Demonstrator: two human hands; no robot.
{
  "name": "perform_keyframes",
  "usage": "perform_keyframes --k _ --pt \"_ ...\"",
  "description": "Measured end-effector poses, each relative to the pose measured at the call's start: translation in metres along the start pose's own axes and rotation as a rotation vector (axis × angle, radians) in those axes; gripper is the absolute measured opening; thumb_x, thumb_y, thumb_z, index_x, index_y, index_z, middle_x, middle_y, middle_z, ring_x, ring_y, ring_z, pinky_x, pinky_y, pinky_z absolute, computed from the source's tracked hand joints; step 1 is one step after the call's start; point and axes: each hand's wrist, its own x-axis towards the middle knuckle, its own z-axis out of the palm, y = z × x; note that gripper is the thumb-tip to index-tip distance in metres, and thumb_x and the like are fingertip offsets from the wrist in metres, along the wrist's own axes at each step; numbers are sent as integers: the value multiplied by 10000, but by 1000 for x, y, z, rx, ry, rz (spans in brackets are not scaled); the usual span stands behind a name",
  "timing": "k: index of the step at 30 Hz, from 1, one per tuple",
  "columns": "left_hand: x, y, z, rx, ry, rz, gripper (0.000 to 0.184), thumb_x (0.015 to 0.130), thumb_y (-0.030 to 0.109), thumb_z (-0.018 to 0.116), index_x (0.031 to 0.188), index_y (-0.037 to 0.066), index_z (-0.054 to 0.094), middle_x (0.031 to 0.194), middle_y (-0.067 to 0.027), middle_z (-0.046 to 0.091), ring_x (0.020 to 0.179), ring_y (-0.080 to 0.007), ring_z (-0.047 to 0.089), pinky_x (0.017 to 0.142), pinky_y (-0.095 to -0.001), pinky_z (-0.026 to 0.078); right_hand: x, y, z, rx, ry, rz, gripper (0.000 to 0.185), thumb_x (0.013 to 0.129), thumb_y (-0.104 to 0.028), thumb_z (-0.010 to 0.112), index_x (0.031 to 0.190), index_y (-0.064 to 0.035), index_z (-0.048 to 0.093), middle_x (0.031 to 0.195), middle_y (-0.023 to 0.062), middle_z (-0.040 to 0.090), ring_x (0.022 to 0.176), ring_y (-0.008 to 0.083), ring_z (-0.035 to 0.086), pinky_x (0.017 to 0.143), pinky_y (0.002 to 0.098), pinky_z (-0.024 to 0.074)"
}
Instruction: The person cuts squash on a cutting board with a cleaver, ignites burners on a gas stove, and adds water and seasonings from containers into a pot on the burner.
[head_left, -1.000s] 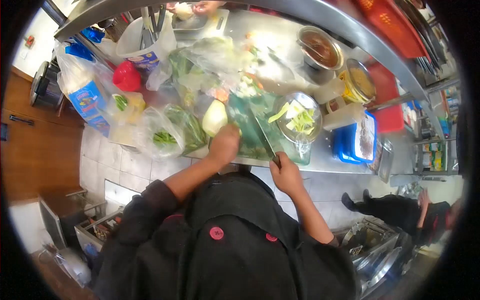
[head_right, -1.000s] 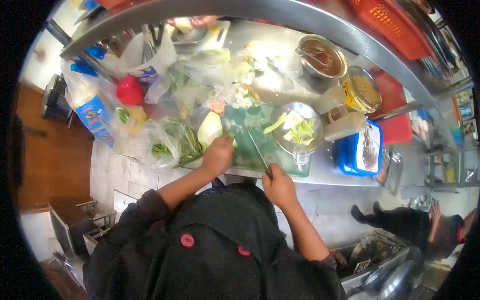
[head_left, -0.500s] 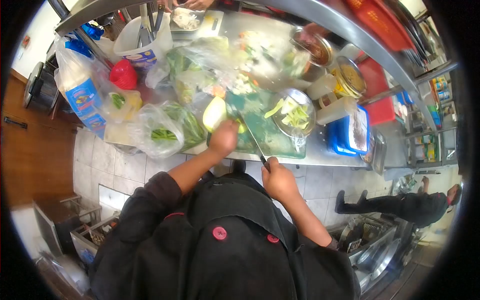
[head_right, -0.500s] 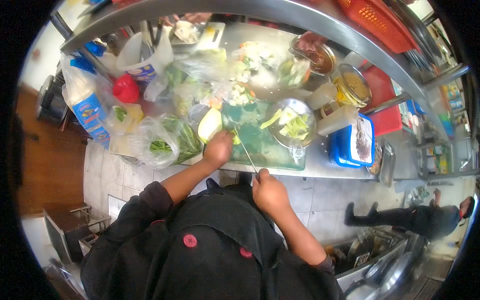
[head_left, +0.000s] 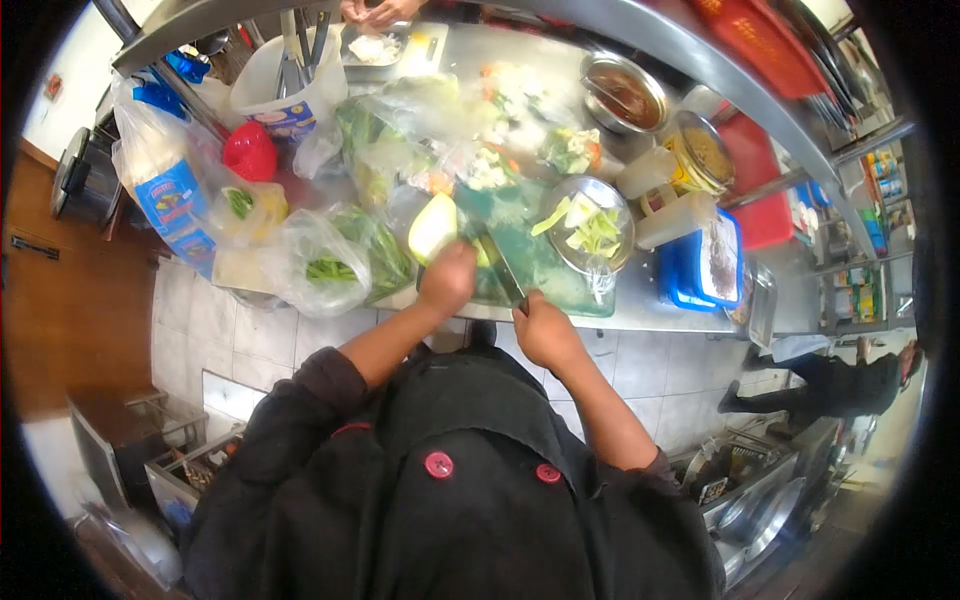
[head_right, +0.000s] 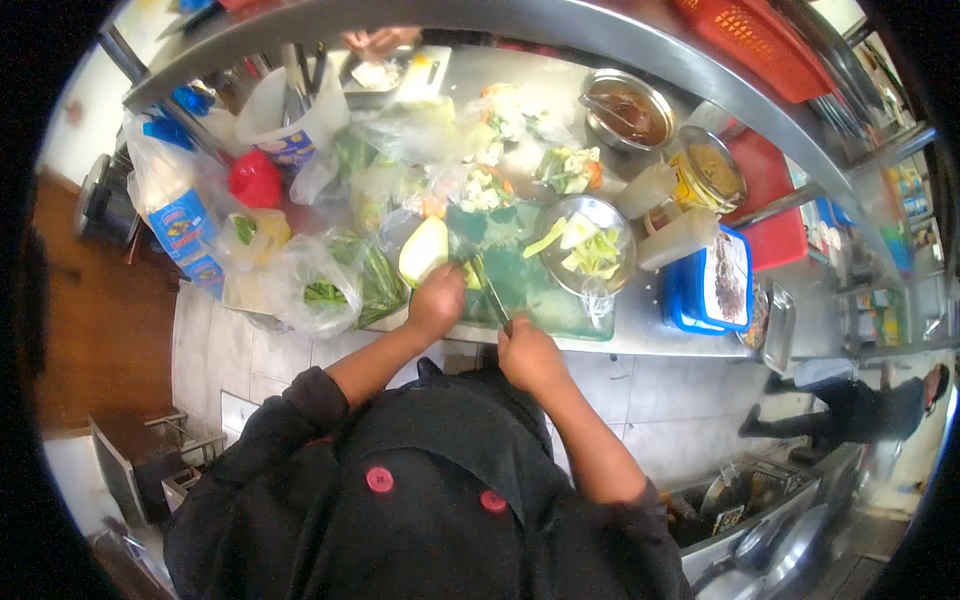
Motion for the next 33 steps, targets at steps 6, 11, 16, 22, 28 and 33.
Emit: perform_keyframes --k 6,11,16,22,28,33 --pt "-1 1 0 37 -121 -111 79 809 76 530 867 33 562 842 -176 541 764 -375 555 663 -457 469 -39 -11 -21 -52 -57 11 274 907 -227 522 986 31 483 889 273 639 873 449 603 782 508 465" --pt "-3 0 3 76 -66 -87 41 802 73 532 813 40 554 807 -175 533 731 -378 552 628 -459 468 -35 -7 0 -68 -54 24 265 907 -211 498 972 45 478 846 284 629 833 453 608 754 518 473" --pt "-8 -4 8 61 -44 -49 105 793 61 538 880 29 588 837 -174 555 746 -372 566 643 -446 481 -11 4 13 -15 14 -53 263 896 -218 521 957 38 509 858 275 636 846 453 608 764 509 476" --pt "4 10 -4 39 -102 -179 205 769 76 586 964 14 596 891 -180 576 787 -373 579 691 -439 491 -49 37 -12 98 385 -211 318 842 -174 595 1114 -16 550 832 182 635 783 377 613 690 444 486" --pt "13 16 -6 13 -89 -186 335 736 71 639 1059 8 576 952 -189 574 846 -384 581 724 -441 489 -49 102 19 -45 446 -281 371 765 -148 643 1128 -72 617 790 161 598 726 351 587 658 446 491" --pt "19 30 -17 33 -203 -256 346 791 115 592 1121 15 566 993 -191 583 916 -380 571 776 -445 488 -23 115 37 -69 482 -225 344 770 -120 652 1104 -42 628 828 161 603 826 346 577 742 451 465"
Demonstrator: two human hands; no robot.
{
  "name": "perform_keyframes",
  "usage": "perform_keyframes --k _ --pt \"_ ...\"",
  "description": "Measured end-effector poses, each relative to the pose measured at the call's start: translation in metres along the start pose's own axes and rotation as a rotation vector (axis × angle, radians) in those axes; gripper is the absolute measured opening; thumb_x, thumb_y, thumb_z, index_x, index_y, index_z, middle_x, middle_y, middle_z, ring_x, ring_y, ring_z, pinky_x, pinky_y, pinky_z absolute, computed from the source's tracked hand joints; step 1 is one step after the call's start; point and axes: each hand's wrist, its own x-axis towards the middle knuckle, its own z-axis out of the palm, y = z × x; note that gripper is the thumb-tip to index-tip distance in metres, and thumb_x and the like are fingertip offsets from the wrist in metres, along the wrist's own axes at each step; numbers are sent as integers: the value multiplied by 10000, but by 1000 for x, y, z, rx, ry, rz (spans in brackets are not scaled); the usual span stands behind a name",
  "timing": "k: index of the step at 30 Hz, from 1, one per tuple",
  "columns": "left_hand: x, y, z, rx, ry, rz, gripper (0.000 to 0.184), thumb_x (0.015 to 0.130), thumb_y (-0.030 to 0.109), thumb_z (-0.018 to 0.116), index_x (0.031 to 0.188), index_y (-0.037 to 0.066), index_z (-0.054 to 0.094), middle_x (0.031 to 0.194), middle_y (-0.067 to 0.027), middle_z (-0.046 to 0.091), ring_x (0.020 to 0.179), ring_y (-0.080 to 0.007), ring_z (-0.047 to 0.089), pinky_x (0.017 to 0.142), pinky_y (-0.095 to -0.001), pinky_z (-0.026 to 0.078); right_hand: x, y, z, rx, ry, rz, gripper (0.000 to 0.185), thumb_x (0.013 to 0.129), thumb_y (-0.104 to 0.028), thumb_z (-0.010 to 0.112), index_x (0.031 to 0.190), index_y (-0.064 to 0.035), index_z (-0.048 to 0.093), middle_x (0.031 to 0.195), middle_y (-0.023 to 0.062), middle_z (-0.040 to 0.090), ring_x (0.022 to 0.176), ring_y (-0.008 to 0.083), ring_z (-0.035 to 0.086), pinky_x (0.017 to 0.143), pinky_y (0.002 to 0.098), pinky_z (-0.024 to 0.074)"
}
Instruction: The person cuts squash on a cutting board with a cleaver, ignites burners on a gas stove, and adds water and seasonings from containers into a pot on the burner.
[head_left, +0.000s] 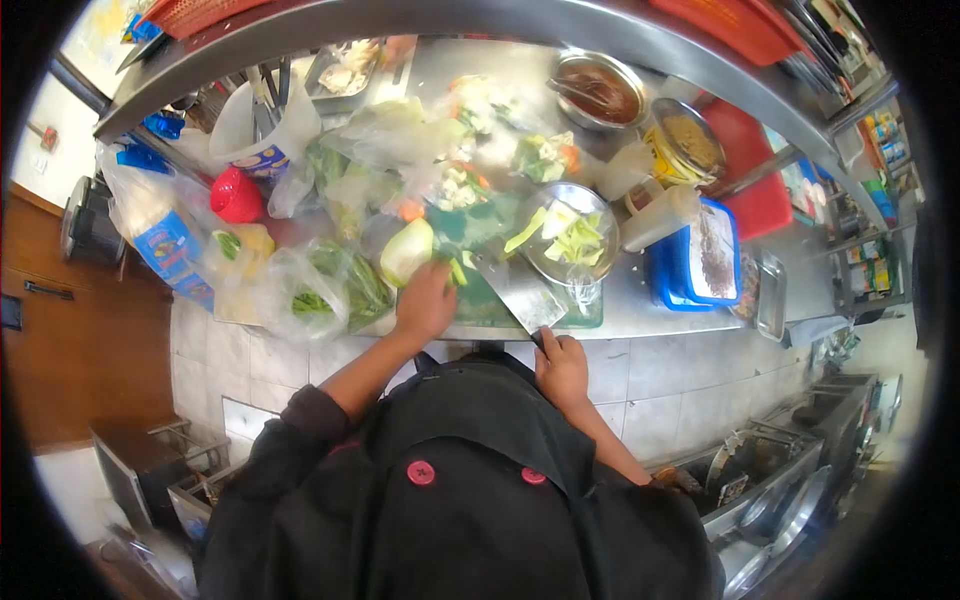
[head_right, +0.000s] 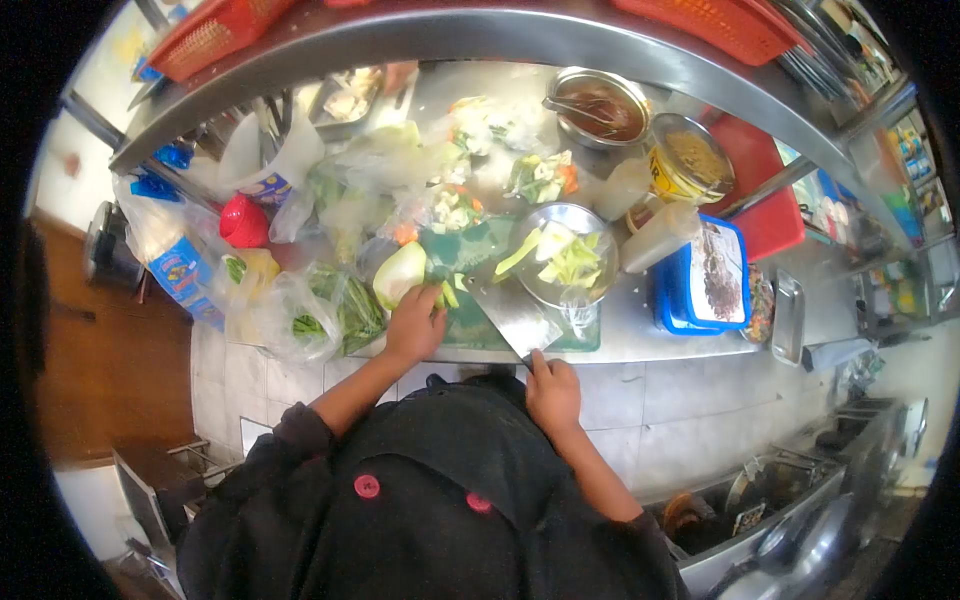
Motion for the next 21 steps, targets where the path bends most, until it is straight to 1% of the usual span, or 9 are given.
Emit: perform_keyframes --k 9,11,13,15,16,17,19,20,21 --pt "49 48 4 -35 -89 45 330 792 138 632 1109 56 599 1071 -171 592 1010 -354 562 856 -420 471 77 35 -36 67 360 -25 276 779 -118 641 1025 7 631 924 214 614 885 392 567 816 463 456" --pt "59 54 15 -30 -90 130 309 809 178 628 1095 62 613 1062 -168 597 998 -353 568 844 -419 478 97 45 -44 171 278 -114 275 772 -111 654 1019 9 631 920 218 610 858 377 577 798 439 468" --pt "52 53 14 -5 -12 129 308 815 203 629 1092 69 617 1057 -166 600 983 -355 573 830 -422 484 112 39 -55 330 238 -46 250 828 -97 639 1036 41 625 983 154 633 851 246 604 782 330 481" --pt "36 64 -8 -169 -216 129 294 823 243 627 1069 82 632 1026 -150 614 947 -354 588 787 -429 492 131 15 -77 494 207 -146 221 866 -76 609 1058 34 624 1002 115 632 856 178 595 802 291 471" --pt "23 58 -13 -153 -168 81 294 823 243 627 1069 82 632 1026 -150 614 947 -354 588 787 -429 492 146 5 -76 667 247 -208 174 861 -81 595 993 27 629 922 117 609 814 209 548 764 321 454" --pt "6 49 -18 -145 -216 85 275 825 246 622 1047 84 642 993 -141 624 919 -349 599 765 -432 494 158 -26 -99 763 232 -250 177 863 -57 580 1004 37 629 978 134 613 872 225 561 812 327 447" --pt "-31 27 -23 -140 -221 51 258 827 248 617 1025 86 651 961 -133 634 891 -343 609 742 -434 496 179 -83 -161 447 300 -451 337 912 -237 514 1006 66 627 1058 169 606 985 264 563 877 368 430" --pt "-55 14 -23 -146 -180 -96 246 826 240 612 1006 78 656 932 -131 639 871 -336 615 733 -432 496 194 -110 -186 725 338 -540 336 850 -226 491 983 57 615 974 131 599 908 225 563 816 295 437" --pt "-77 4 -28 -150 -128 -247 235 826 232 608 988 71 660 904 -130 645 852 -330 620 725 -429 496 201 -140 -218 1002 243 -823 308 852 -216 499 951 54 611 936 145 594 885 227 563 782 265 431"
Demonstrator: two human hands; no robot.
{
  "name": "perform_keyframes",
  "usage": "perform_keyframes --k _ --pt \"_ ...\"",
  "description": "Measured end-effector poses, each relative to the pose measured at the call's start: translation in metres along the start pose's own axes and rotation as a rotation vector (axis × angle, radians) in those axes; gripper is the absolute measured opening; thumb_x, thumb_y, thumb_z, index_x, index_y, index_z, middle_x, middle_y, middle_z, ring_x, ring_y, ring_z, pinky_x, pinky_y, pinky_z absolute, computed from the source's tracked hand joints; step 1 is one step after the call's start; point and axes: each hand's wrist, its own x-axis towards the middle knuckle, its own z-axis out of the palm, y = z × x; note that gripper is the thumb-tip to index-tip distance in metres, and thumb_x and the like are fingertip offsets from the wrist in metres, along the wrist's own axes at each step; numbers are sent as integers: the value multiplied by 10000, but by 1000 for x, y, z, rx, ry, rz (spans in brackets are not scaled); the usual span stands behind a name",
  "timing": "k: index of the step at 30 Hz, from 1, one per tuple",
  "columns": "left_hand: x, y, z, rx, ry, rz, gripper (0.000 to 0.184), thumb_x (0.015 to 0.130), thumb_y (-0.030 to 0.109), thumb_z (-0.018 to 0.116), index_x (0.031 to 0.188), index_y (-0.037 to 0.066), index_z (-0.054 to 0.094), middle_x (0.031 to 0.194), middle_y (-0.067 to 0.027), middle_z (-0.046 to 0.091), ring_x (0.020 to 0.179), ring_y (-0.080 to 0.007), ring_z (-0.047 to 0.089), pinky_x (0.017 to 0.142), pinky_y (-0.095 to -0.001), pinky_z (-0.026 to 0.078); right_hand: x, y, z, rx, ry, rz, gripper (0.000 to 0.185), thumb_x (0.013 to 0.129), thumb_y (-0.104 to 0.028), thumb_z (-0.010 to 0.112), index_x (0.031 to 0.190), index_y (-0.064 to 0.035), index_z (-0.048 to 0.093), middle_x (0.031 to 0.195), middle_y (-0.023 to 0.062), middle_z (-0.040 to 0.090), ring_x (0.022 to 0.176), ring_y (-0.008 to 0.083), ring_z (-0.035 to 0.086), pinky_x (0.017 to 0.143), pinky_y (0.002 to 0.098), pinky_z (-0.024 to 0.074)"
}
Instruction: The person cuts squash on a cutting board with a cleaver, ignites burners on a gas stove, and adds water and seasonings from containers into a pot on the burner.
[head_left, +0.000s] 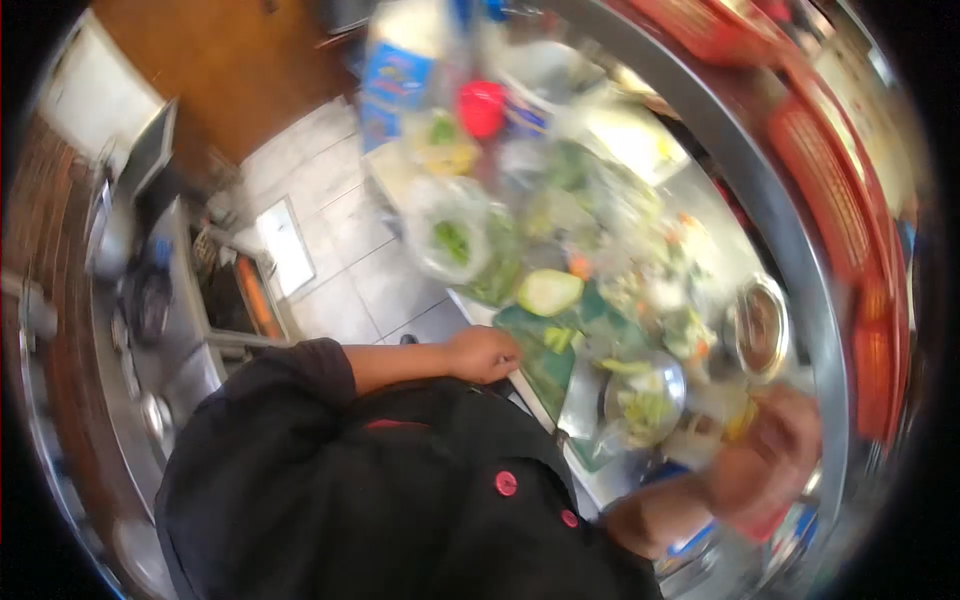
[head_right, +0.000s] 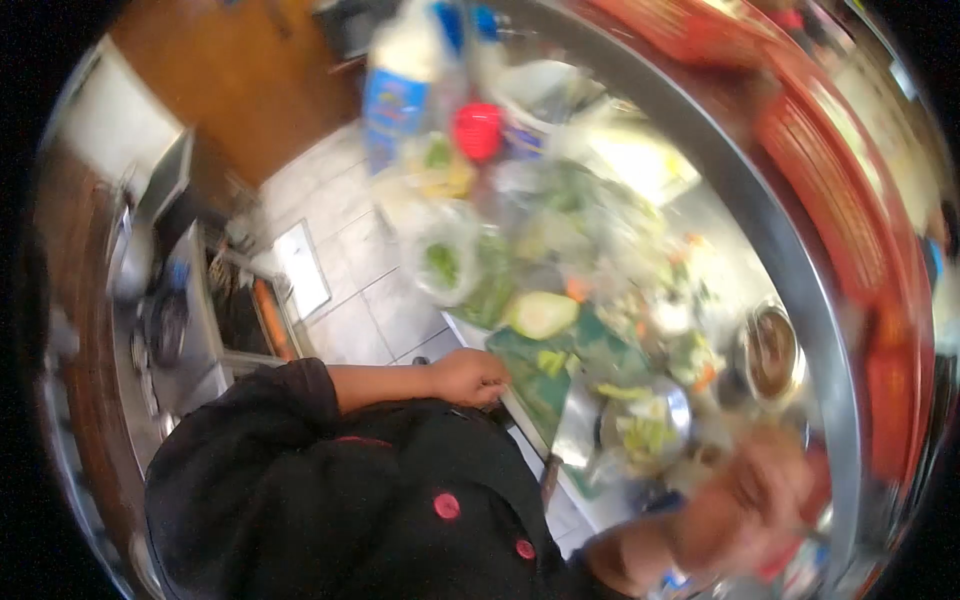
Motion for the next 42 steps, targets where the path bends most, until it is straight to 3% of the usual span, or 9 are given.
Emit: perform_keyframes --k 1,2,7,12,22,32,38,39,42 --pt "-19 -7 -12 -23 85 -55 234 817 217 606 985 62 658 881 -133 648 821 -334 623 722 -431 497 31 7 -35 478 -307 -151 311 844 -261 521 910 30 604 894 124 592 819 216 564 712 248 430" --pt "-37 -18 -19 -18 166 -110 234 817 217 606 985 62 658 881 -133 648 821 -334 623 722 -431 497 56 -3 -21 596 -443 -291 309 842 -260 522 909 30 605 890 124 592 815 217 564 708 250 429" --pt "-142 -84 -19 -25 348 -384 223 810 266 608 946 97 662 903 -121 652 845 -334 624 709 -459 485 71 -60 144 875 -521 -597 299 830 -253 532 899 29 608 870 123 592 794 218 563 686 256 427" --pt "-237 -108 -45 -136 393 -628 269 811 268 576 968 59 636 935 -161 641 903 -361 604 766 -456 479 59 -96 285 1129 -636 -619 290 819 -245 542 889 27 611 850 122 592 773 220 561 665 262 425" --pt "-392 -71 5 -137 1104 -1287 300 817 288 585 1033 83 627 975 -151 635 931 -351 606 804 -459 480 -32 -198 473 1726 -945 -539 272 795 -231 562 870 25 616 810 121 593 732 224 558 622 274 421" --pt "-328 113 194 -599 1567 -2092 356 832 340 571 1067 84 648 1059 -178 648 1011 -346 602 869 -442 474 -93 -302 481 2511 -1238 -556 254 772 -217 582 851 22 622 770 120 593 691 227 555 579 287 417" --pt "-266 171 311 -535 1915 -2319 309 837 320 579 1008 73 648 902 -153 660 879 -345 631 761 -439 502 -131 -363 403 2931 -1318 -689 244 758 -208 594 840 20 625 746 119 593 666 229 553 554 294 414" --pt "-257 185 325 -572 2067 -2327 308 836 312 577 1005 66 651 899 -163 662 885 -343 630 768 -438 501 -138 -374 385 2988 -1324 -728 243 755 -206 596 838 20 626 742 119 593 662 229 553 549 296 414" --pt "-252 224 372 -732 2162 -2402 329 845 322 560 1058 89 654 993 -166 669 952 -357 623 820 -453 483 -167 -410 320 3124 -1385 -870 238 748 -202 602 832 19 627 730 119 593 650 230 552 536 299 413"
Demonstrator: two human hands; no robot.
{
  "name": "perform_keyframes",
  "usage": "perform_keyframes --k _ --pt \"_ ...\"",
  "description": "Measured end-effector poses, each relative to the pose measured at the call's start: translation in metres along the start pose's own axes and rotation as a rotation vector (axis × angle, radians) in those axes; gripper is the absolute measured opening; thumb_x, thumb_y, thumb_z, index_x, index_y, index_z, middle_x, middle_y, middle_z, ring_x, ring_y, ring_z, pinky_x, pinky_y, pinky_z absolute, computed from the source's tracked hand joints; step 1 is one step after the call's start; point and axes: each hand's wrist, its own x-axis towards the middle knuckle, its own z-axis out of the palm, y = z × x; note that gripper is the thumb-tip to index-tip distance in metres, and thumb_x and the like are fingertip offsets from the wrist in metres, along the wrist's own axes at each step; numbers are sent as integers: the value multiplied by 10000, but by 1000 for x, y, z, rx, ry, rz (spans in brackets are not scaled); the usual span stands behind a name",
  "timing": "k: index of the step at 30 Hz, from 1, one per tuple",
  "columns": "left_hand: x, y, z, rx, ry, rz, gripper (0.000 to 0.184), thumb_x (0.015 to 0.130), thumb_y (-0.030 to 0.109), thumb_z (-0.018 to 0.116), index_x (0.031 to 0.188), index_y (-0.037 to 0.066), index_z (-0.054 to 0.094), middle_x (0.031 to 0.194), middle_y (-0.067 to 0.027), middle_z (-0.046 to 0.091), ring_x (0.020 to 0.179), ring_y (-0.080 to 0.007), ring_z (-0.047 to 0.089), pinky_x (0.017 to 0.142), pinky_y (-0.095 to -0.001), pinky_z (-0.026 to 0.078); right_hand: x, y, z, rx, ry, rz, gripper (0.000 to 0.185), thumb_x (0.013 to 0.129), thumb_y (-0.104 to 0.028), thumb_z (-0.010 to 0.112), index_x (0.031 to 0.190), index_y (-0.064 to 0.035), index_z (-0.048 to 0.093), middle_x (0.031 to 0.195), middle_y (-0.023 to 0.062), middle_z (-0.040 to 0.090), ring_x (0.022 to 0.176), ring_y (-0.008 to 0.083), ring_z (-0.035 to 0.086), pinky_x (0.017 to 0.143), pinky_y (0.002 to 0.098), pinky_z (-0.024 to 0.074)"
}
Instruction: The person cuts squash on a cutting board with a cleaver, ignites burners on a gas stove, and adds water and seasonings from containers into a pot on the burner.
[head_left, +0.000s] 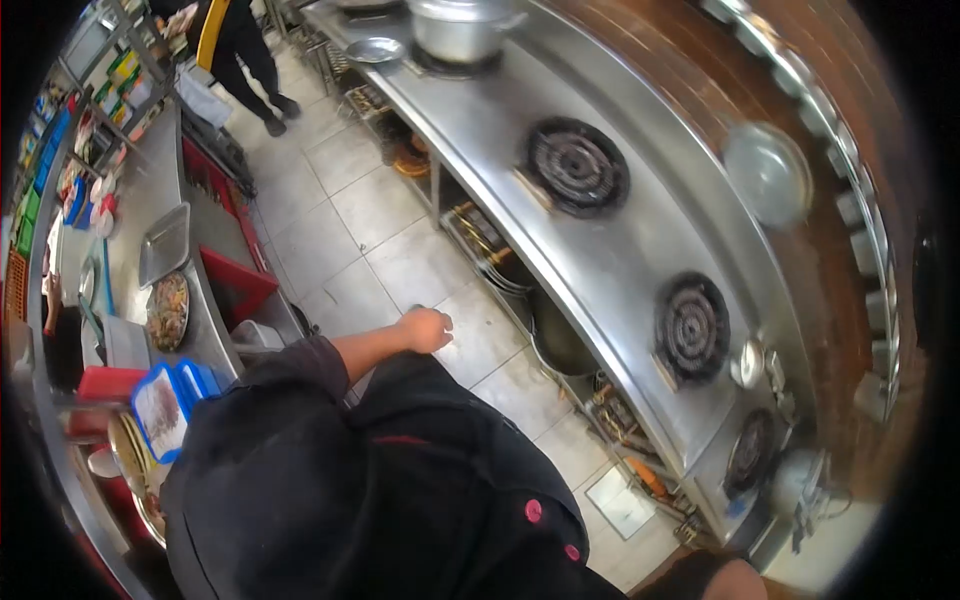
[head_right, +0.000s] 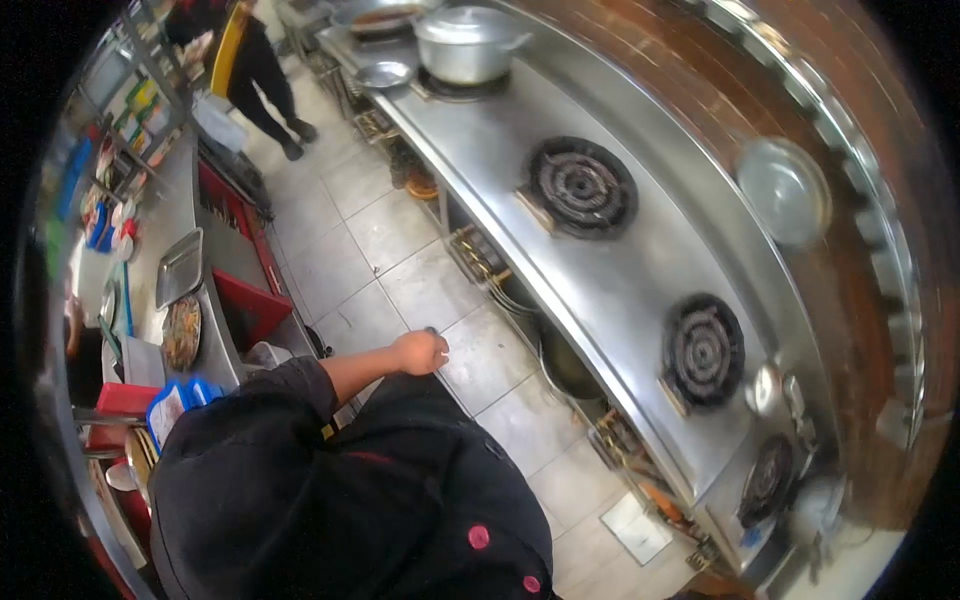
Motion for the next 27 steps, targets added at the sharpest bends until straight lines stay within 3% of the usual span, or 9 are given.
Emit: perform_keyframes --k 6,8,9,11,13,18,22,24,27 --pt "20 -129 -66 -243 159 -124 296 831 280 580 1034 79 659 969 -153 678 934 -352 630 813 -436 495 57 183 119 223 -516 195 229 734 -194 614 821 17 631 706 118 593 625 232 551 511 307 410" --pt "11 -171 -94 -294 175 -154 278 825 270 586 1015 84 667 948 -149 683 918 -351 635 800 -434 499 63 242 241 141 -228 666 149 740 -68 609 832 45 641 694 97 575 642 208 545 565 319 434" --pt "4 -190 -110 -292 252 -171 260 830 268 592 987 75 669 920 -159 678 877 -351 638 767 -425 505 58 279 281 150 -376 902 129 805 -60 594 859 45 646 732 87 591 654 165 546 584 289 438" --pt "-13 -218 -150 -236 334 -180 252 833 271 608 962 64 674 882 -167 675 818 -338 650 730 -406 512 42 342 379 448 -257 1239 164 891 -122 598 927 28 655 722 27 594 620 85 525 555 237 422" --pt "-22 -235 -190 -281 351 -290 256 835 270 610 959 55 672 872 -169 674 808 -331 652 725 -402 512 26 401 470 565 -300 1366 189 906 -168 591 948 5 656 714 15 606 586 84 541 538 223 432" --pt "-4 -270 -269 -287 479 -444 278 845 288 613 983 55 675 859 -151 685 769 -308 663 708 -398 517 -34 541 691 272 -445 1302 293 867 -262 563 809 3 676 794 178 683 761 305 663 705 415 502" --pt "36 -300 -323 -347 514 -403 274 845 279 620 985 50 672 836 -153 677 749 -300 659 691 -389 512 -65 610 810 -106 -666 998 227 825 -143 538 920 22 661 746 124 669 638 250 647 605 351 506" --pt "65 -326 -345 -358 517 -407 248 840 267 627 959 54 671 818 -152 669 730 -295 653 677 -384 508 -77 627 857 -99 -482 1688 276 794 -167 549 942 38 660 852 200 684 815 342 670 722 395 515" --pt "126 -369 -381 -323 562 -448 237 840 281 623 908 60 673 817 -155 667 728 -307 650 673 -391 508 -84 645 876 12 -794 1634 336 791 -227 608 981 46 657 1019 258 649 965 378 636 825 422 503"
